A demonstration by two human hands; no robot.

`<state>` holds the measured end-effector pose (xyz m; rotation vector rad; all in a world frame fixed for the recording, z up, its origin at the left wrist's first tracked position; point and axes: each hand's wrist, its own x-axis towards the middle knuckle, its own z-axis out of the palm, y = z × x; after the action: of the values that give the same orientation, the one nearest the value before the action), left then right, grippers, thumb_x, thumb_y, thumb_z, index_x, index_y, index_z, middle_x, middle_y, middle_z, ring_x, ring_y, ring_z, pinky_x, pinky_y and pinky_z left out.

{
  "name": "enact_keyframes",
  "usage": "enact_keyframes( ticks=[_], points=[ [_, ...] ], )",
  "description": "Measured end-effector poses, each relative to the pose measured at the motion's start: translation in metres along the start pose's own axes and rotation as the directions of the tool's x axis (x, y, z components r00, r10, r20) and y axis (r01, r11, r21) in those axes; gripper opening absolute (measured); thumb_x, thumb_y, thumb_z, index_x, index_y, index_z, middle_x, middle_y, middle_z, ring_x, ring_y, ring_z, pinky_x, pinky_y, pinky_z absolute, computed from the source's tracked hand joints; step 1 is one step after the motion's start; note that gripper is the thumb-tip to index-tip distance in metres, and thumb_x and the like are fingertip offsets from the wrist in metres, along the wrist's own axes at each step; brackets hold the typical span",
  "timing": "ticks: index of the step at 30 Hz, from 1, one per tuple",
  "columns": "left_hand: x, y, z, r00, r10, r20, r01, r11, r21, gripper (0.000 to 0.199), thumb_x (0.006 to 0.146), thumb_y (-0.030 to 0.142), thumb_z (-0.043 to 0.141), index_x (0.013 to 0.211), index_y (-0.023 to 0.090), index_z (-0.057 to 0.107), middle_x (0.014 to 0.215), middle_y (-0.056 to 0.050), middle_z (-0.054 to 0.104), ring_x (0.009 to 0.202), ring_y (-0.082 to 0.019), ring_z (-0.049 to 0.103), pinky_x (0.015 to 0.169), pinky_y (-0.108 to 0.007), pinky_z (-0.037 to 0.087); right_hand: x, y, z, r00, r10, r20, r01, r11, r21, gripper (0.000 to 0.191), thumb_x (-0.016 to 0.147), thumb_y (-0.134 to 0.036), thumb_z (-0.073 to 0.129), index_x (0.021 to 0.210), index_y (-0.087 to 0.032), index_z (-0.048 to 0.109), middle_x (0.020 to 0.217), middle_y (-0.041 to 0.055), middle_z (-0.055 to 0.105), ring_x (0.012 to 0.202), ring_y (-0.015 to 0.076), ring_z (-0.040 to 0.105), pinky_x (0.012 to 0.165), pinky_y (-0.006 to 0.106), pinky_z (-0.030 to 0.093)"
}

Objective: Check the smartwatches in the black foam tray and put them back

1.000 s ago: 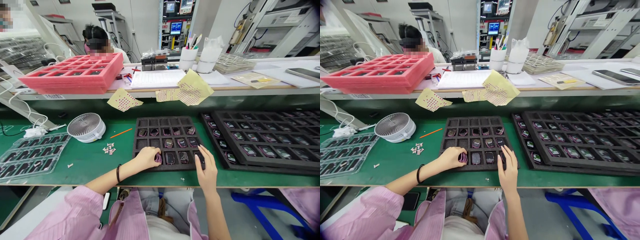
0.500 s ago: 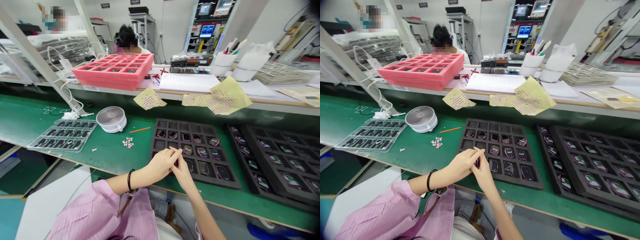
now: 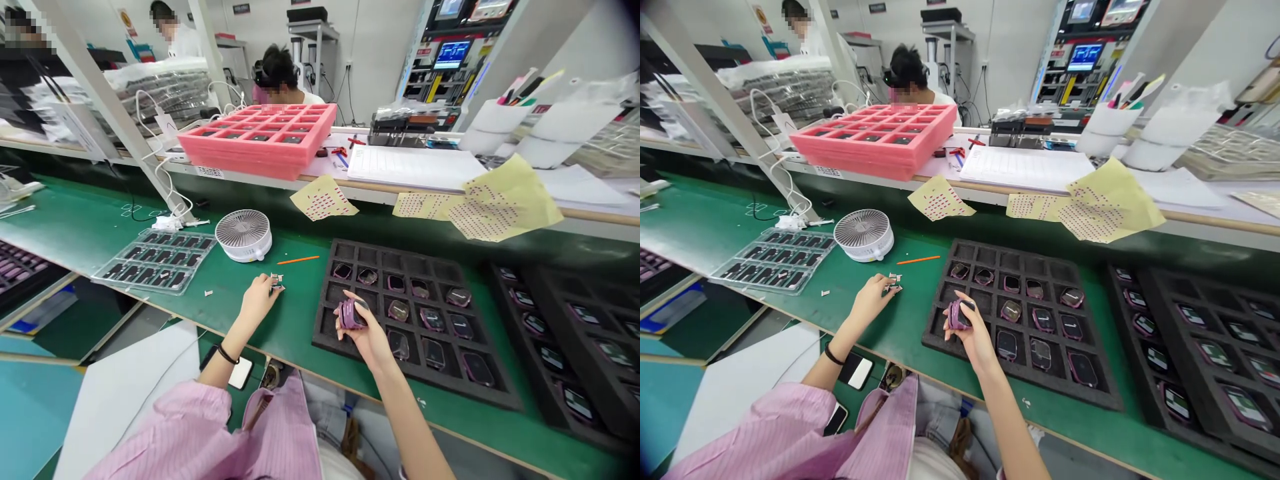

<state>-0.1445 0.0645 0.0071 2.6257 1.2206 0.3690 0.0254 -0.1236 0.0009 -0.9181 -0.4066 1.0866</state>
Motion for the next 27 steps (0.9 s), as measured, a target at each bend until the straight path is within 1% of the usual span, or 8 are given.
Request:
enact_keyframes(
  ticks=[4,9,12,15,18,20,23,27],
  points=[
    [0.006,-0.009,0.014,1.000,-0.007,0.029,0.007,1.000,-0.017,0.012,0.085,0.018,0.050,0.083,0.016,0.062,0.092,-0.009,0.062,0.087,-0.021,0.059,0.079,-0.032,0.049,0.000,0.000,-0.001,1.000,0.005,0.008,-0.005,1.000,-0.005,0.038,0.083,-0.037,0.053,0.117,-0.022,0.053,0.078,0.0027,0.066,0.058,0.0172,0.061,0.047,0.030,0.048],
    [0.009,-0.005,0.004,0.999,-0.024,-0.024,0.019,0.982,-0.185,0.013,0.082,0.016,0.050,0.077,0.017,0.062,0.083,-0.007,0.064,0.073,-0.017,0.060,0.074,-0.031,0.050,-0.002,0.000,0.000,0.998,-0.056,0.005,0.057,0.998,-0.018,0.033,0.085,-0.037,0.050,0.115,-0.023,0.054,0.080,0.0029,0.066,0.060,0.0176,0.061,0.047,0.030,0.048],
    [0.002,0.028,-0.007,0.986,-0.012,-0.169,-0.064,0.896,-0.440,0.015,0.084,0.028,0.053,0.082,0.018,0.065,0.083,-0.006,0.066,0.074,-0.017,0.061,0.071,-0.029,0.051,-0.004,0.001,0.005,0.989,-0.146,-0.031,0.145,0.989,-0.009,0.033,0.087,-0.037,0.047,0.116,-0.024,0.052,0.083,0.0039,0.065,0.061,0.0185,0.061,0.048,0.032,0.048],
    [-0.014,0.081,-0.010,0.968,-0.025,-0.250,-0.178,0.634,-0.753,0.021,0.082,0.036,0.060,0.084,0.016,0.067,0.084,-0.006,0.067,0.076,-0.016,0.062,0.066,-0.026,0.052,-0.007,0.004,0.013,0.969,-0.228,-0.092,0.231,0.972,0.026,0.035,0.088,-0.040,0.042,0.118,-0.024,0.050,0.087,0.0057,0.064,0.065,0.0195,0.061,0.051,0.034,0.049],
    [-0.029,0.127,-0.002,0.964,-0.047,-0.261,-0.218,0.418,-0.882,0.021,0.080,0.033,0.064,0.085,0.015,0.070,0.081,-0.006,0.065,0.073,-0.014,0.061,0.063,-0.024,0.052,-0.010,0.007,0.018,0.941,-0.306,-0.148,0.311,0.950,0.014,0.035,0.090,-0.041,0.039,0.120,-0.025,0.047,0.093,0.0065,0.064,0.073,0.0202,0.063,0.059,0.037,0.052],
    [-0.036,0.144,0.005,0.969,-0.083,-0.231,-0.193,0.327,-0.925,0.024,0.080,0.033,0.064,0.094,0.015,0.071,0.083,-0.005,0.064,0.067,-0.012,0.059,0.057,-0.022,0.050,-0.012,0.008,0.019,0.913,-0.364,-0.186,0.363,0.931,-0.041,0.037,0.090,-0.041,0.038,0.123,-0.026,0.045,0.099,0.0073,0.063,0.081,0.0205,0.064,0.068,0.039,0.053],
    [-0.040,0.153,0.015,0.981,-0.094,-0.171,-0.139,0.282,-0.949,0.025,0.081,0.034,0.064,0.098,0.018,0.073,0.087,-0.006,0.064,0.068,-0.012,0.059,0.054,-0.021,0.049,-0.015,0.009,0.017,0.867,-0.449,-0.218,0.423,0.892,-0.157,0.042,0.091,-0.042,0.035,0.129,-0.025,0.041,0.108,0.0098,0.062,0.096,0.0222,0.062,0.081,0.043,0.051],
    [-0.043,0.155,0.018,0.979,-0.133,-0.152,-0.107,0.296,-0.949,0.024,0.080,0.034,0.064,0.096,0.019,0.074,0.089,-0.006,0.065,0.081,-0.016,0.062,0.065,-0.024,0.053,-0.018,0.010,0.018,0.820,-0.537,-0.200,0.486,0.836,-0.253,0.049,0.092,-0.042,0.033,0.138,-0.025,0.032,0.118,0.0117,0.058,0.110,0.0235,0.057,0.093,0.047,0.046]
  ],
)
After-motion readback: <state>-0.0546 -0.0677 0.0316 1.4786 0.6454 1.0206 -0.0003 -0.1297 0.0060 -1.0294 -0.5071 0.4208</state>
